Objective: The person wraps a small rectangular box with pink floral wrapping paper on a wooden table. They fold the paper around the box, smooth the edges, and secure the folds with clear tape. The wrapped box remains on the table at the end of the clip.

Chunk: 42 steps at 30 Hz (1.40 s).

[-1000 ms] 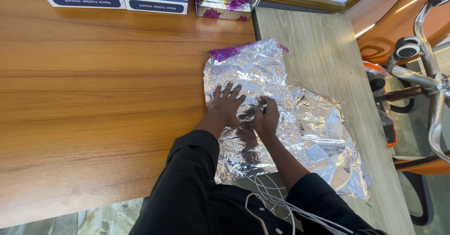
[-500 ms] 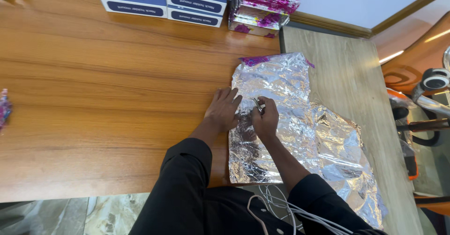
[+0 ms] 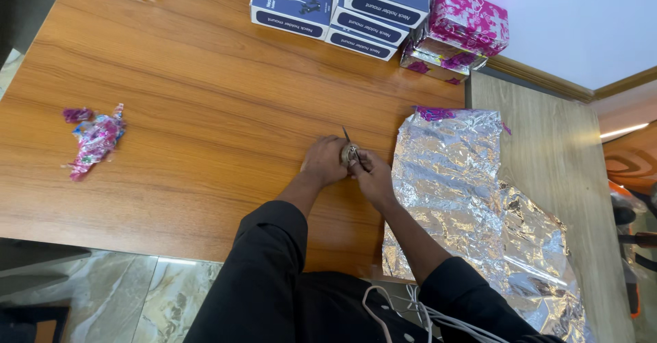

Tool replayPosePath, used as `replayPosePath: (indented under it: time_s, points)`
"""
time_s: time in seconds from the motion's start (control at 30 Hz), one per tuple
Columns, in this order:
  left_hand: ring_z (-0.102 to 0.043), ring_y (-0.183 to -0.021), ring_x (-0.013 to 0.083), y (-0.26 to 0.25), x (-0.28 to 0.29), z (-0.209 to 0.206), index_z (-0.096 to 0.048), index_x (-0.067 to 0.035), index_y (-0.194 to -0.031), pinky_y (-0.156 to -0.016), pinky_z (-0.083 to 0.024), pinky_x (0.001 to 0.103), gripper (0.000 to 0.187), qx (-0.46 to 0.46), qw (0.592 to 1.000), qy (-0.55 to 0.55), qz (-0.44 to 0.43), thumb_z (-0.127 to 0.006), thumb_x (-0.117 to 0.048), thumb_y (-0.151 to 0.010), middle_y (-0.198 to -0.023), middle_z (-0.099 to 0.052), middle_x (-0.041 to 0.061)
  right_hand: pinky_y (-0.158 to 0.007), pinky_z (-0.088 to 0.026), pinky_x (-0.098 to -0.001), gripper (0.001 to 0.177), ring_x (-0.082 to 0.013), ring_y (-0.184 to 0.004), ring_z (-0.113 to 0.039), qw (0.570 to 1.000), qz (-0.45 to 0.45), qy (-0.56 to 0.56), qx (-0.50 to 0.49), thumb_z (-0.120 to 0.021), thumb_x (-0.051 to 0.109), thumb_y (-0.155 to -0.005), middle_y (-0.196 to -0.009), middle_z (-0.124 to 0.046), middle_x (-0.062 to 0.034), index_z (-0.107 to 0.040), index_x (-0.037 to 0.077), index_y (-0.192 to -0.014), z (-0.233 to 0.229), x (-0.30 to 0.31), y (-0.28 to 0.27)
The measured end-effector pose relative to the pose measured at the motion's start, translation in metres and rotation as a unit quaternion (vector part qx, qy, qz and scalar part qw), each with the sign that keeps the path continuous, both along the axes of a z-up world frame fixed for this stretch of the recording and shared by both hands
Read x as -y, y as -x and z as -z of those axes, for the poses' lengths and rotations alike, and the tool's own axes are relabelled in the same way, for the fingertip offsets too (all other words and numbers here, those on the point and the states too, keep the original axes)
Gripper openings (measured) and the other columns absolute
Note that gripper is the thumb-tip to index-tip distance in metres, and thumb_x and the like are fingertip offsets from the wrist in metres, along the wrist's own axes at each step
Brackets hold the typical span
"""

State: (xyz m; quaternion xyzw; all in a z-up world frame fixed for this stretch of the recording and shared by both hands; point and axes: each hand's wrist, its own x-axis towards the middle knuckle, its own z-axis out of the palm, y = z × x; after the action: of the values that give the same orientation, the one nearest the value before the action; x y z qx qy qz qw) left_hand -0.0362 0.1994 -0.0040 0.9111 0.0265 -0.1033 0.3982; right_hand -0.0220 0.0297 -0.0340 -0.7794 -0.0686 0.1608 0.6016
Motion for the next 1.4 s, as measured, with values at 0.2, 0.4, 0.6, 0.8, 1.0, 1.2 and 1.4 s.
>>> replayPosePath:
  time_s: [0.2,0.4,0.6,0.8,1.0,1.2,1.4]
  points:
    - [-0.048,-0.131,0.0257,-0.002,-0.025,0.004,-0.072,-0.015,-0.118,-0.110,-0.039,0.045,0.031,-0.004,0.991,-0.128,0.028,-0.071,-0.028,-0.090,-0.130,-0.061,0.006,-0.065,-0.060,-0.0312,0.018,-0.0200,-0.080,-0.075,0.988,0.123,0.096,0.017,-0.068,0.007,-0.094,-0.109,-0.068,-0.0090,-0.071,-0.002,-0.109,-0.008,-0.023,0.007]
    - [-0.050,-0.131,0.0271,0.000,-0.038,0.002,-0.073,-0.013,-0.116,-0.112,-0.040,0.044,0.033,0.034,0.990,-0.120,0.064,-0.070,-0.034,-0.090,-0.130,-0.061,0.008,-0.080,-0.058,-0.0329,0.024,-0.0236,-0.087,-0.072,0.935,0.145,0.250,0.205,-0.073,0.005,-0.089,-0.103,-0.068,-0.0148,-0.077,0.003,-0.113,0.009,-0.008,0.007]
    - [-0.046,-0.131,0.0280,0.000,-0.047,-0.011,-0.069,-0.010,-0.118,-0.112,-0.037,0.045,0.046,-0.007,0.990,-0.095,0.101,-0.074,-0.044,-0.087,-0.132,-0.057,0.010,-0.088,-0.054,-0.0423,0.033,-0.0372,-0.097,-0.067,0.897,0.057,0.296,0.323,-0.070,0.002,-0.084,-0.107,-0.068,-0.0167,-0.073,0.002,-0.117,0.017,-0.015,0.017]
    - [-0.049,-0.129,0.0265,0.002,-0.045,0.001,-0.071,-0.011,-0.121,-0.110,-0.040,0.044,0.036,0.067,0.983,-0.117,0.128,-0.070,-0.024,-0.087,-0.130,-0.059,0.009,-0.089,-0.052,-0.0448,0.036,-0.0396,-0.099,-0.065,0.874,0.027,0.343,0.342,-0.070,0.001,-0.082,-0.108,-0.066,-0.0177,-0.072,-0.001,-0.118,0.003,-0.023,0.024]
    - [-0.049,-0.127,0.0282,-0.007,-0.006,-0.016,-0.070,-0.006,-0.116,-0.106,-0.040,0.043,0.030,0.135,0.960,-0.179,0.168,-0.068,-0.021,-0.090,-0.127,-0.059,0.012,-0.079,-0.057,-0.0353,0.019,-0.0228,-0.086,-0.070,0.931,0.135,0.239,0.239,-0.065,0.012,-0.095,-0.101,-0.068,-0.0084,-0.073,0.004,-0.110,-0.001,0.012,0.021]
    - [-0.048,-0.128,0.0307,-0.021,0.072,-0.021,-0.067,-0.004,-0.119,-0.107,-0.039,0.045,0.026,0.138,0.959,-0.163,0.186,-0.061,-0.015,-0.096,-0.129,-0.059,0.015,-0.084,-0.049,-0.0457,0.017,-0.0309,-0.093,-0.060,0.806,0.231,0.375,0.395,-0.071,0.006,-0.085,-0.096,-0.066,-0.0079,-0.071,0.007,-0.102,0.015,0.115,0.001]
    - [-0.051,-0.127,0.0294,-0.031,0.173,0.005,-0.060,-0.007,-0.128,-0.105,-0.043,0.043,0.045,0.131,0.954,-0.095,0.251,-0.063,-0.008,-0.084,-0.133,-0.056,0.013,-0.089,-0.048,-0.0494,0.022,-0.0320,-0.099,-0.060,0.804,0.289,0.403,0.327,-0.067,0.007,-0.084,-0.102,-0.066,-0.0082,-0.069,0.008,-0.106,0.035,0.207,-0.006]
